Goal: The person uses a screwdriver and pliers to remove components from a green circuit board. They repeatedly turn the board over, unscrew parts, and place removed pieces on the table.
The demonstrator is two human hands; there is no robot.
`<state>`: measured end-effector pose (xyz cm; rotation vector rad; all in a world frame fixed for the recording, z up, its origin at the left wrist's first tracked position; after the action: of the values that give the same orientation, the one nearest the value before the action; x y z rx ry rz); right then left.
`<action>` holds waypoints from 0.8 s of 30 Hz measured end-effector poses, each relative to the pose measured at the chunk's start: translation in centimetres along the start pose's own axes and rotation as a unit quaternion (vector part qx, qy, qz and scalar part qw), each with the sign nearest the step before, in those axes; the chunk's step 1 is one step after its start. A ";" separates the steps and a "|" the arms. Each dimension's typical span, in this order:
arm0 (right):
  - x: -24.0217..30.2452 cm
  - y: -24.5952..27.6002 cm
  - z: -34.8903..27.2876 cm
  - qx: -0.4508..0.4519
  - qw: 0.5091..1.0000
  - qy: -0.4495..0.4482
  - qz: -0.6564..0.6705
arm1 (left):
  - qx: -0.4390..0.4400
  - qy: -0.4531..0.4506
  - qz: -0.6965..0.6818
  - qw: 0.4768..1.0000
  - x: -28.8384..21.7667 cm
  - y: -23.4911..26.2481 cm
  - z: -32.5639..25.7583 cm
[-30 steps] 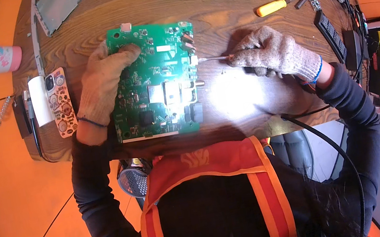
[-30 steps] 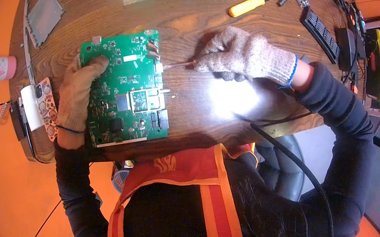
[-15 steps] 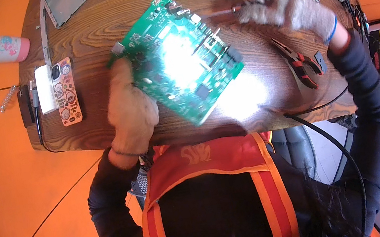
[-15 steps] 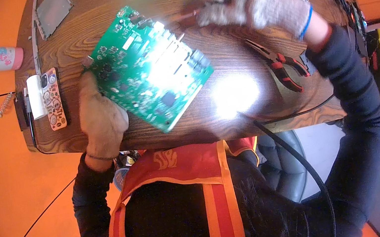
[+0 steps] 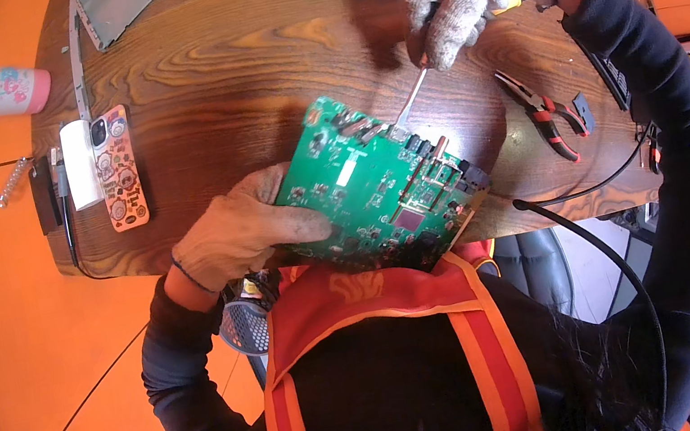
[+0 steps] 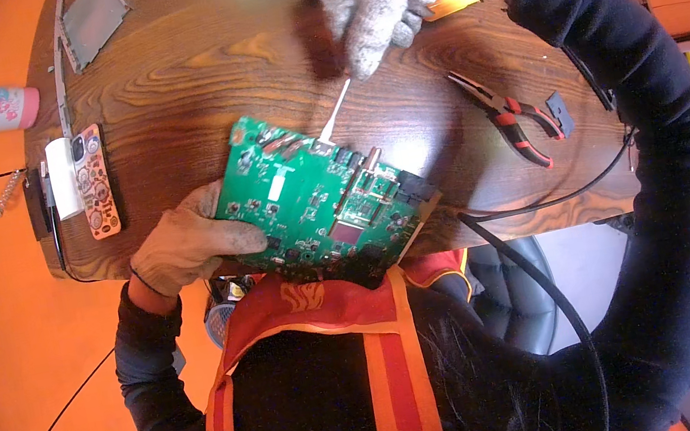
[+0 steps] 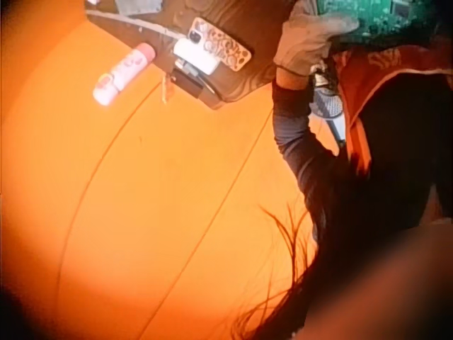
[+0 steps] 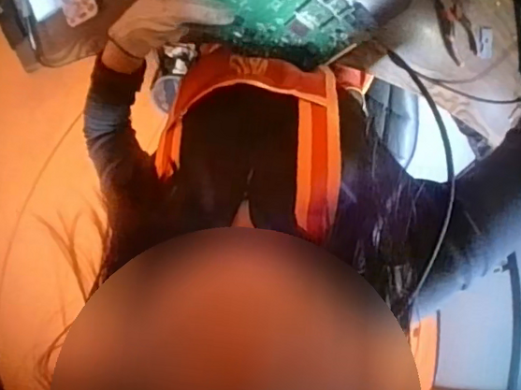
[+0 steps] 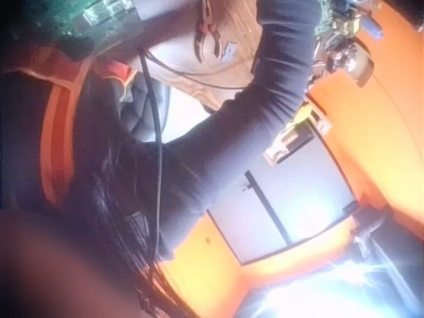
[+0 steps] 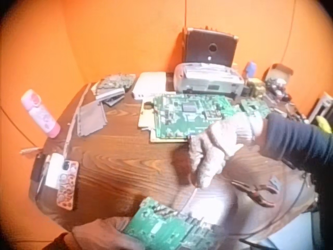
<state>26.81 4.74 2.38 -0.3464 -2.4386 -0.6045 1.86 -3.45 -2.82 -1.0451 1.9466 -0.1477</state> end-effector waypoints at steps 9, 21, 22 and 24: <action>3.4 -0.8 0.9 0.073 0.983 -0.032 -0.167 | -0.114 -0.006 0.251 0.961 0.7 0.0 -0.5; 5.2 -3.1 -1.7 0.211 0.799 0.369 0.426 | -0.183 -0.039 0.138 0.973 2.1 0.7 0.0; 5.7 -3.5 -2.6 0.148 0.794 0.420 0.414 | -0.180 -0.045 0.135 0.973 2.2 0.7 0.1; 6.4 -4.7 -3.7 -0.021 0.865 0.433 0.254 | -0.183 -0.047 0.117 0.975 2.5 0.8 0.1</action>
<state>21.75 -0.44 7.32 -0.5624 -1.3907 -0.4357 0.86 -4.76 -4.91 -1.0210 2.0353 0.3984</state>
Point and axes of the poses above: each hand's wrist, its own z-axis towards the middle knuckle, its own y-axis out of the back of the hand, x = y × z, the point moved 7 cm from there along z, towards the middle knuckle, and after that the axes turned 4 degrees about -y, right-handed, at the moved point
